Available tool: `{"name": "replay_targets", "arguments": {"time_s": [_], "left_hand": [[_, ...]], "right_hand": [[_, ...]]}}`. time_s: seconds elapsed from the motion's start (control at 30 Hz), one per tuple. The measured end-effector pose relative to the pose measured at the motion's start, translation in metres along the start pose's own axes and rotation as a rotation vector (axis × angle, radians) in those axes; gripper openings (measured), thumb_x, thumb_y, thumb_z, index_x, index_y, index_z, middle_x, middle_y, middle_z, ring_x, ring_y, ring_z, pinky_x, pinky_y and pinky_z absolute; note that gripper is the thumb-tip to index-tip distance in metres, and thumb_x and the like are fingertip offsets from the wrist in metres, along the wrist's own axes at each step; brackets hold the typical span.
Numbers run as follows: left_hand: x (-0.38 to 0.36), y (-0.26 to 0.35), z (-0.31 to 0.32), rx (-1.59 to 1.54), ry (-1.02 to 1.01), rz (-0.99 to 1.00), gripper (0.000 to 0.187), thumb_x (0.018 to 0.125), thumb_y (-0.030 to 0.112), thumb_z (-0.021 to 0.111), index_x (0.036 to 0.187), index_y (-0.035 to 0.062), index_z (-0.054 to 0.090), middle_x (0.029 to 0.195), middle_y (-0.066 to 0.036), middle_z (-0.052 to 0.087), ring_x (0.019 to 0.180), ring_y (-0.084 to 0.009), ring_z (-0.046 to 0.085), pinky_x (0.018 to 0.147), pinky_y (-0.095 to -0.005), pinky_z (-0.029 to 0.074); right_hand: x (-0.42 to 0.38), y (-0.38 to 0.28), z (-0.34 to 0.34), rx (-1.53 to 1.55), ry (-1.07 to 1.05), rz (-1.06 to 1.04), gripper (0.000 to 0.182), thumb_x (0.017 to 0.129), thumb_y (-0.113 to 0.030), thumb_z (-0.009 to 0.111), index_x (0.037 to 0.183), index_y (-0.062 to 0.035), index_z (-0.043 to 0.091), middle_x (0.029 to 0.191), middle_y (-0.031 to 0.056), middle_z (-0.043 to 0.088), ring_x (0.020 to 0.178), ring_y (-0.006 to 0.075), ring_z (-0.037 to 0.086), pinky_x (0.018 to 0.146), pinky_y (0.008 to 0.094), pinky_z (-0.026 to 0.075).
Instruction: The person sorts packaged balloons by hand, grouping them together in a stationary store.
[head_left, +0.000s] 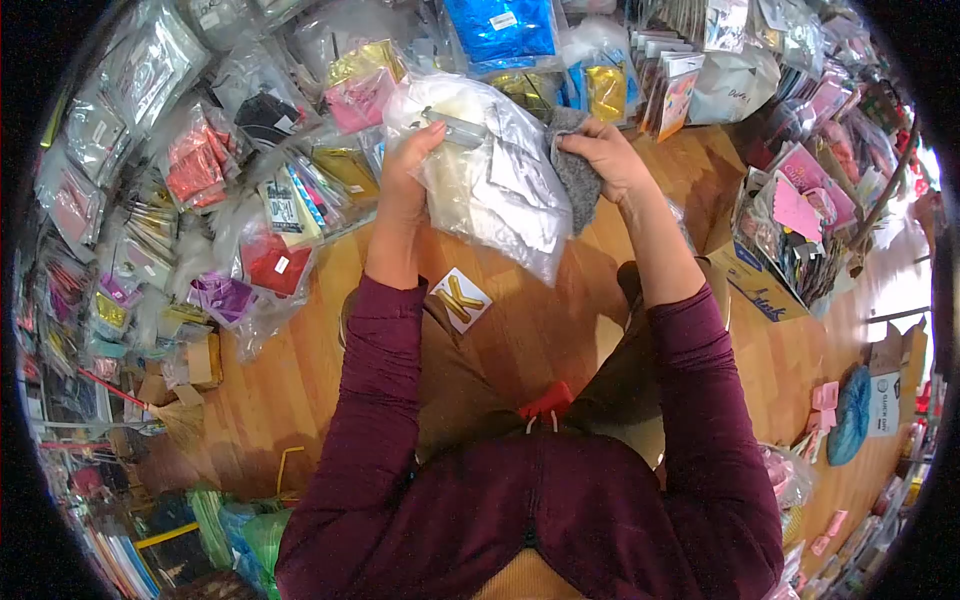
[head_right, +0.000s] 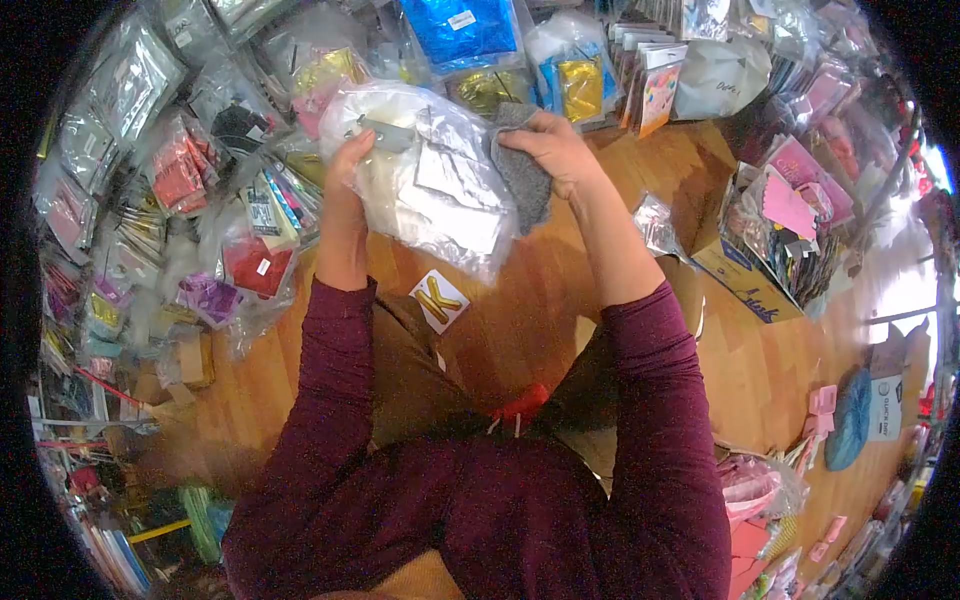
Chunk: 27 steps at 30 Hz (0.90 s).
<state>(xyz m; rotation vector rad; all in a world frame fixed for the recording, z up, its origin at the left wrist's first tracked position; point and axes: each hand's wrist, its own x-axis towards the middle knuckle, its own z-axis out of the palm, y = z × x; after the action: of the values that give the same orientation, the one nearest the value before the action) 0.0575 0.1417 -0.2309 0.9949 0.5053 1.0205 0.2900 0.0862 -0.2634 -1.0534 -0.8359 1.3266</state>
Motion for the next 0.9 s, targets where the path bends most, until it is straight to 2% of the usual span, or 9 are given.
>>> {"name": "replay_targets", "arguments": {"time_s": [0.17,0.23,0.47,0.53,0.63,0.7,0.77,0.83,0.9], "left_hand": [[0.006,-0.002,-0.001,0.148,0.072,0.115,0.033,0.076,0.015,0.057,0.103,-0.0046,0.054,0.093,-0.009,0.059,0.085,-0.0171,0.058,0.073,-0.0279,0.046],[0.002,0.001,0.005,0.411,0.061,0.201,0.035,0.076,0.015,0.059,0.105,-0.0034,0.053,0.094,-0.009,0.059,0.084,-0.0172,0.057,0.074,-0.0285,0.045],[0.012,-0.020,0.001,0.486,0.231,0.105,0.040,0.077,0.020,0.062,0.108,-0.0008,0.051,0.099,-0.009,0.057,0.087,-0.0173,0.055,0.075,-0.0300,0.044],[0.017,-0.023,0.000,0.426,0.230,0.130,0.039,0.078,0.021,0.062,0.108,-0.0002,0.051,0.099,-0.009,0.057,0.087,-0.0176,0.055,0.075,-0.0303,0.044],[0.016,-0.026,0.007,0.284,0.198,0.138,0.036,0.080,0.021,0.060,0.109,0.0009,0.051,0.100,-0.008,0.057,0.088,-0.0179,0.055,0.075,-0.0305,0.044],[0.015,-0.027,0.012,0.156,0.170,0.120,0.034,0.082,0.022,0.058,0.108,0.0006,0.052,0.098,-0.008,0.058,0.086,-0.0175,0.056,0.073,-0.0301,0.045],[0.017,-0.031,0.010,0.031,0.140,0.099,0.032,0.084,0.023,0.056,0.107,0.0003,0.053,0.096,-0.008,0.059,0.084,-0.0170,0.057,0.071,-0.0296,0.046],[0.024,-0.035,-0.002,-0.138,0.026,-0.144,0.033,0.088,0.027,0.051,0.104,-0.0013,0.054,0.092,-0.008,0.060,0.077,-0.0159,0.059,0.065,-0.0285,0.048],[0.012,-0.031,0.013,-0.100,0.023,-0.071,0.035,0.089,0.030,0.047,0.101,-0.0025,0.056,0.086,-0.008,0.061,0.070,-0.0155,0.059,0.061,-0.0272,0.048]], "right_hand": [[0.000,-0.019,-0.019,-0.082,0.126,-0.139,0.013,0.075,-0.001,0.059,0.088,0.0006,0.063,0.078,0.0063,0.064,0.064,0.0128,0.060,0.059,0.0240,0.049],[-0.008,-0.033,-0.025,-0.213,0.143,-0.141,0.014,0.075,-0.001,0.059,0.088,0.0010,0.063,0.076,0.0063,0.064,0.064,0.0128,0.060,0.058,0.0240,0.049],[-0.016,-0.039,-0.029,-0.717,0.249,-0.336,0.009,0.072,-0.002,0.062,0.078,0.0052,0.061,0.069,0.0076,0.061,0.060,0.0134,0.059,0.053,0.0260,0.047],[-0.022,-0.045,-0.026,-0.384,0.102,-0.235,0.022,0.076,-0.003,0.056,0.097,0.0025,0.059,0.079,0.0050,0.062,0.062,0.0114,0.058,0.055,0.0237,0.048],[-0.041,-0.054,-0.010,-0.051,-0.137,-0.246,0.024,0.078,-0.008,0.056,0.099,0.0015,0.057,0.083,0.0044,0.061,0.064,0.0108,0.058,0.057,0.0229,0.048],[-0.049,-0.042,0.021,0.019,-0.138,-0.235,0.022,0.078,-0.015,0.059,0.093,-0.0003,0.058,0.081,0.0019,0.059,0.067,0.0093,0.056,0.061,0.0238,0.048],[-0.059,-0.038,0.052,-0.511,-0.417,-0.422,0.015,0.073,-0.008,0.058,0.086,-0.0009,0.059,0.083,0.0016,0.060,0.073,0.0094,0.052,0.067,0.0253,0.045],[-0.055,-0.017,0.070,-0.775,-0.549,-0.532,0.018,0.075,-0.010,0.056,0.089,0.0004,0.056,0.082,0.0098,0.061,0.078,0.0138,0.052,0.073,0.0301,0.043],[-0.055,-0.020,0.071,-0.666,-0.497,-0.606,0.015,0.074,-0.008,0.056,0.087,-0.0001,0.057,0.081,0.0075,0.062,0.073,0.0145,0.052,0.069,0.0299,0.044]]}}
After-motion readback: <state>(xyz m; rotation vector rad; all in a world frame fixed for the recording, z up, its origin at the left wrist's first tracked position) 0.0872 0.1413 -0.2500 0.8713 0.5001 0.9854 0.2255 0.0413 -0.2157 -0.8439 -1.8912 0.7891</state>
